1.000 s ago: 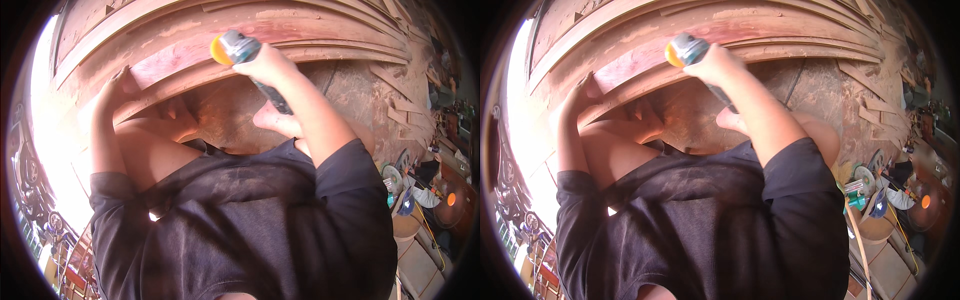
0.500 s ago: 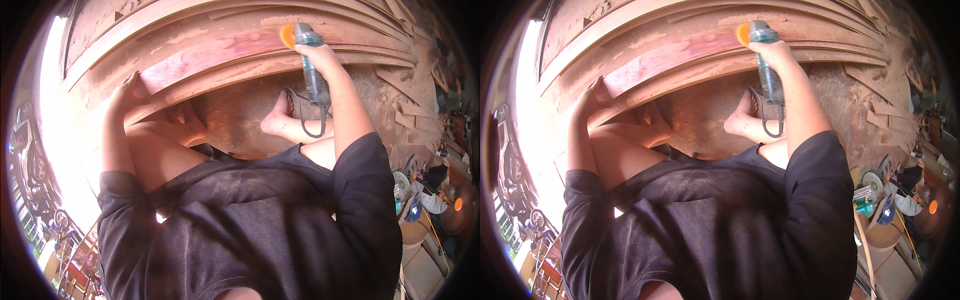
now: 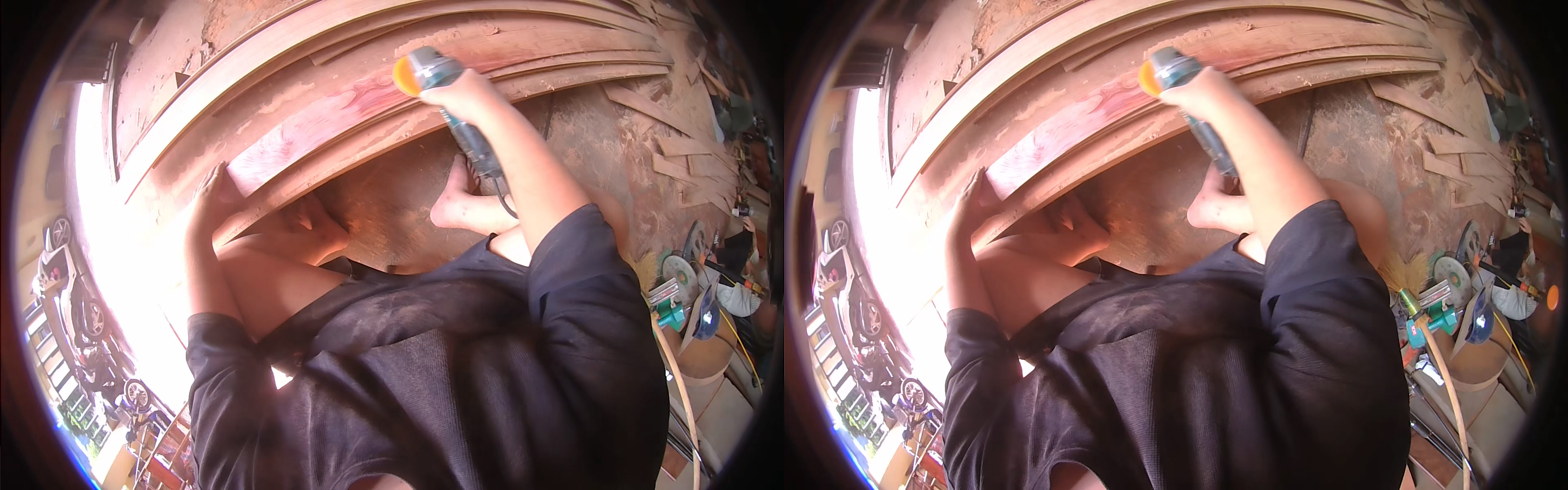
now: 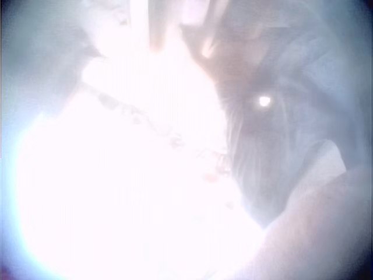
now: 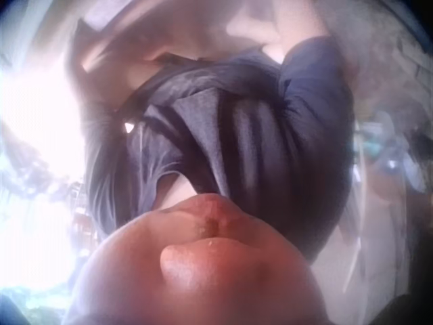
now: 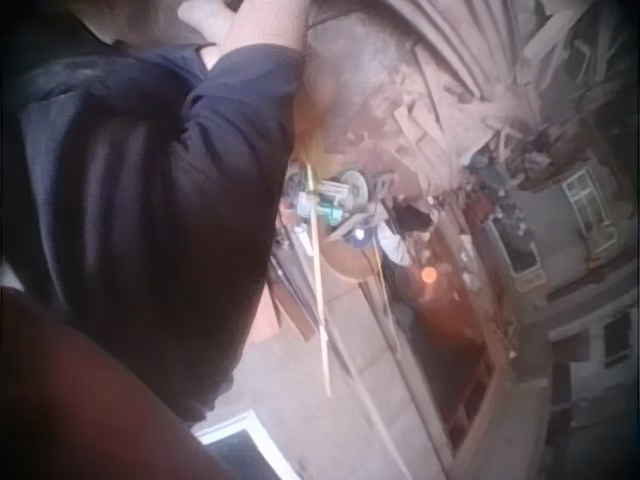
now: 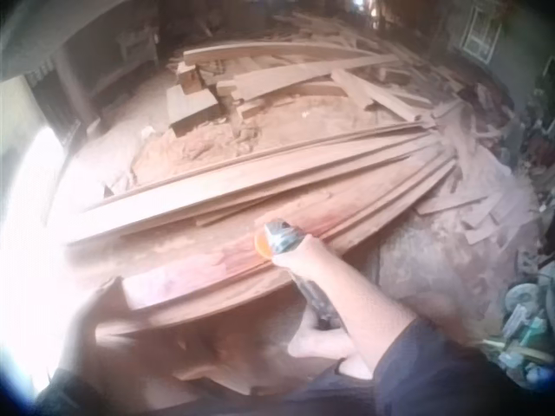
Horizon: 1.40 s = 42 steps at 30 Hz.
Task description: The person uses an angle grinder with a sanding disc to sand the surface of a long wooden plank. They sit on the floor and move the tool back and forth along the plank, occasionally adjusting their position and the plank's orientation.
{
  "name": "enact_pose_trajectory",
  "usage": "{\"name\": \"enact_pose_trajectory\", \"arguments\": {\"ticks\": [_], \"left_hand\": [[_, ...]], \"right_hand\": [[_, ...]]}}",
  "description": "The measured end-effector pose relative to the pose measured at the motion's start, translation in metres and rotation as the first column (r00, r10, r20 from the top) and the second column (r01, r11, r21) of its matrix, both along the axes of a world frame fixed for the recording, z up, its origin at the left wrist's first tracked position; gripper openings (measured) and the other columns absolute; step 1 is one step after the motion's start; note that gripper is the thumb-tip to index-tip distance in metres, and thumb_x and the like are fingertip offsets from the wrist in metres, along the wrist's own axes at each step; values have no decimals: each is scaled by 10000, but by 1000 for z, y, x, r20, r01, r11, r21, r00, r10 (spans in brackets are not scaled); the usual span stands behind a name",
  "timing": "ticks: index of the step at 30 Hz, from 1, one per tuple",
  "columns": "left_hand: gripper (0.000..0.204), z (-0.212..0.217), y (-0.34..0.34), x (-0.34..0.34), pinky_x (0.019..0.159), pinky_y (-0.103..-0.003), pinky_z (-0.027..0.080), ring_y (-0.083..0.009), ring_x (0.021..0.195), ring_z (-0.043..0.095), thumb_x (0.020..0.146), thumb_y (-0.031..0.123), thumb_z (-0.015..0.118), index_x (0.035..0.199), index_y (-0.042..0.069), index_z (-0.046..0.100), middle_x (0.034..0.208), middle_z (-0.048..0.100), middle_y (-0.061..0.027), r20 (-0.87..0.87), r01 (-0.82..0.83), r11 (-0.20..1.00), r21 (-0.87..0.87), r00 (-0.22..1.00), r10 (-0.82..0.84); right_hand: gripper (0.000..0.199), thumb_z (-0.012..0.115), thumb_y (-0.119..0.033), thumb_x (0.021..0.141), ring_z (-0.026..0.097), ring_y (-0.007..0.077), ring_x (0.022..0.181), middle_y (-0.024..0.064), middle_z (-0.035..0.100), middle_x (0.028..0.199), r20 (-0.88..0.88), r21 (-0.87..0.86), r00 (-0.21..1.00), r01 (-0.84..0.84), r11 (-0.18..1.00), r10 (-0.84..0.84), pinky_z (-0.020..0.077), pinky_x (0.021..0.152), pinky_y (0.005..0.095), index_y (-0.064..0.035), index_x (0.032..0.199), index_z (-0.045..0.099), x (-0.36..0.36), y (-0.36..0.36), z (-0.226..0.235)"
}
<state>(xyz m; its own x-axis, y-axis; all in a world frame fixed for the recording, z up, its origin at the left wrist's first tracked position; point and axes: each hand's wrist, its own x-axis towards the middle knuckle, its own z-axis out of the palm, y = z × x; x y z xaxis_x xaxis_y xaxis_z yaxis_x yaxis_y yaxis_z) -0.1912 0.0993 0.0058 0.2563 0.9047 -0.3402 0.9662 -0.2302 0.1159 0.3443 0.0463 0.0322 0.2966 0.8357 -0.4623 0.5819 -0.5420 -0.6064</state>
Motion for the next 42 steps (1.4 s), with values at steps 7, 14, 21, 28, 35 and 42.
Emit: {"name": "enact_pose_trajectory", "arguments": {"ticks": [7, 14, 21, 28, 35, 42], "left_hand": [[1295, 11, -4, 95, 1308, -712, 110, -378, 1686, 124, 767, 602, 899, 1753, 155, 188, 1824, 169, -144, -208, 87, 995, -57, 973, -97], [969, -42, 13, 253, 1295, -630, 221, -368, 1599, 326, 883, 699, 743, 1698, 320, 380, 1742, 375, -92, -5, 242, 960, 143, 970, -244], [668, -73, 5, 281, 1168, -559, 386, -431, 1349, 524, 882, 607, 772, 1499, 377, 657, 1467, 569, -174, 19, 380, 801, 463, 899, -438], [580, -104, 16, 228, 1105, -584, 454, -467, 1276, 594, 864, 475, 829, 1414, 317, 732, 1383, 636, -264, 51, 399, 664, 632, 834, -550], [678, -85, 7, 165, 1116, -583, 458, -452, 1289, 599, 833, 406, 874, 1434, 161, 675, 1392, 627, -279, 31, 426, 715, 555, 848, -529], [563, -62, -16, 69, 1155, -580, 451, -422, 1362, 583, 1010, 385, 675, 1498, 115, 603, 1481, 636, -157, -146, 460, 719, 521, 878, -456]], "right_hand": [[537, 894, -411, 840, 722, 215, 823, 123, 764, 961, -241, 147, 887, 435, 889, -394, 576, 753, 382, 26, 1129, 775, 106, -43, -17], [508, 869, -450, 884, 696, 213, 719, 86, 695, 912, -827, 184, 431, 814, 551, -361, 603, 672, 378, -49, 1137, 687, 110, -126, 51], [599, 790, -553, 928, 750, 312, 689, 183, 725, 865, -958, 0, 135, 883, 469, -255, 641, 619, 444, -46, 1191, 609, 144, -199, 55], [594, 790, -561, 923, 753, 313, 687, 185, 734, 861, -962, 12, 147, 867, 497, -232, 643, 629, 459, -43, 1162, 626, 143, -192, 44], [617, 801, -570, 914, 751, 299, 683, 175, 734, 879, -959, 17, 167, 840, 542, -228, 634, 632, 429, -45, 1190, 633, 130, -175, 44], [633, 814, -560, 907, 748, 297, 674, 180, 729, 878, -969, 9, 161, 782, 623, -188, 633, 612, 413, -43, 1218, 624, 108, -154, 41]]}}
